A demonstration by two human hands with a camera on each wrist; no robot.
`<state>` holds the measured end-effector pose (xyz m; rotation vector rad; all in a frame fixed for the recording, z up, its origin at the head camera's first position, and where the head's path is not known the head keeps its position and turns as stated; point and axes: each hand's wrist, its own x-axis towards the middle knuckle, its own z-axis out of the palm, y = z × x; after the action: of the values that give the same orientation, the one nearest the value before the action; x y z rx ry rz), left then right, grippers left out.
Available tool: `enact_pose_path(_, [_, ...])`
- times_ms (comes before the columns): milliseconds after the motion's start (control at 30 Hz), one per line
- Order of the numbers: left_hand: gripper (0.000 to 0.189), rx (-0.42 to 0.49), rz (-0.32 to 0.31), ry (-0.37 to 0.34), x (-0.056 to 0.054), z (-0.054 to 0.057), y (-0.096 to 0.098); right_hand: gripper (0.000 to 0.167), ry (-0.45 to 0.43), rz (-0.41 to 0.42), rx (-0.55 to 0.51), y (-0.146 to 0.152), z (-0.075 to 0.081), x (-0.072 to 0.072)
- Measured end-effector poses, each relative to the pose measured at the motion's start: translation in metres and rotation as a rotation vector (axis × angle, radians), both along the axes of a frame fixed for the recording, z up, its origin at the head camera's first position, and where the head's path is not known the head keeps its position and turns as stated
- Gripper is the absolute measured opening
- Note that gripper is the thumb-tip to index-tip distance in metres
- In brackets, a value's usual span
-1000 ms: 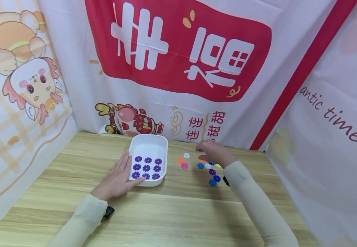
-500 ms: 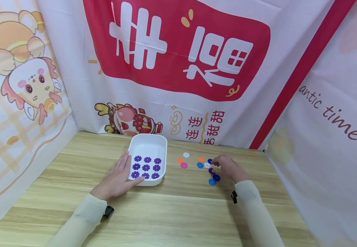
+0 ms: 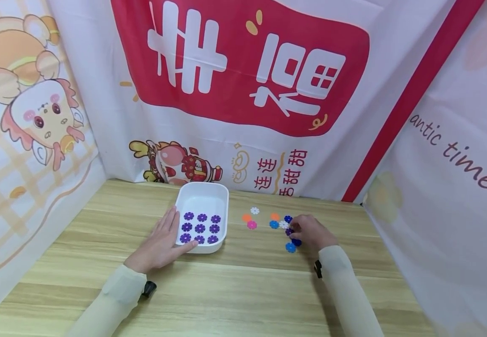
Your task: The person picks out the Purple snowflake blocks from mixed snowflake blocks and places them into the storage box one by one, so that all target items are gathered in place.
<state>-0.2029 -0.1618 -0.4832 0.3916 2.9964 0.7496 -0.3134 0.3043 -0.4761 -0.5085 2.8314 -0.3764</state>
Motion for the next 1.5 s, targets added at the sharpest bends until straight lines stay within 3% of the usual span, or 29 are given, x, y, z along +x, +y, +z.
enact_pose_path(200, [0.120,-0.009,0.011,0.001,0.001,0.000,-0.002,0.021,-0.023,0.032,0.005,-0.006,0.008,-0.008])
enact_pose_path(533, [0.122,-0.010,0.005,-0.007,0.001,-0.001,-0.001,0.014,-0.121,-0.007,0.044,-0.008,0.010,-0.019])
enact_pose_path(733, [0.121,-0.013,0.000,0.007,0.001,-0.002,0.000,0.008,-0.152,-0.049,0.077,-0.012,0.022,-0.020])
enact_pose_path(1033, [0.121,-0.023,-0.008,0.014,0.000,-0.002,0.000,0.005,-0.073,0.130,0.034,-0.037,0.054,-0.028])
enact_pose_path(1500, [0.122,-0.024,-0.002,0.006,-0.001,-0.001,0.000,0.005,0.006,0.309,0.035,-0.137,0.101,-0.039])
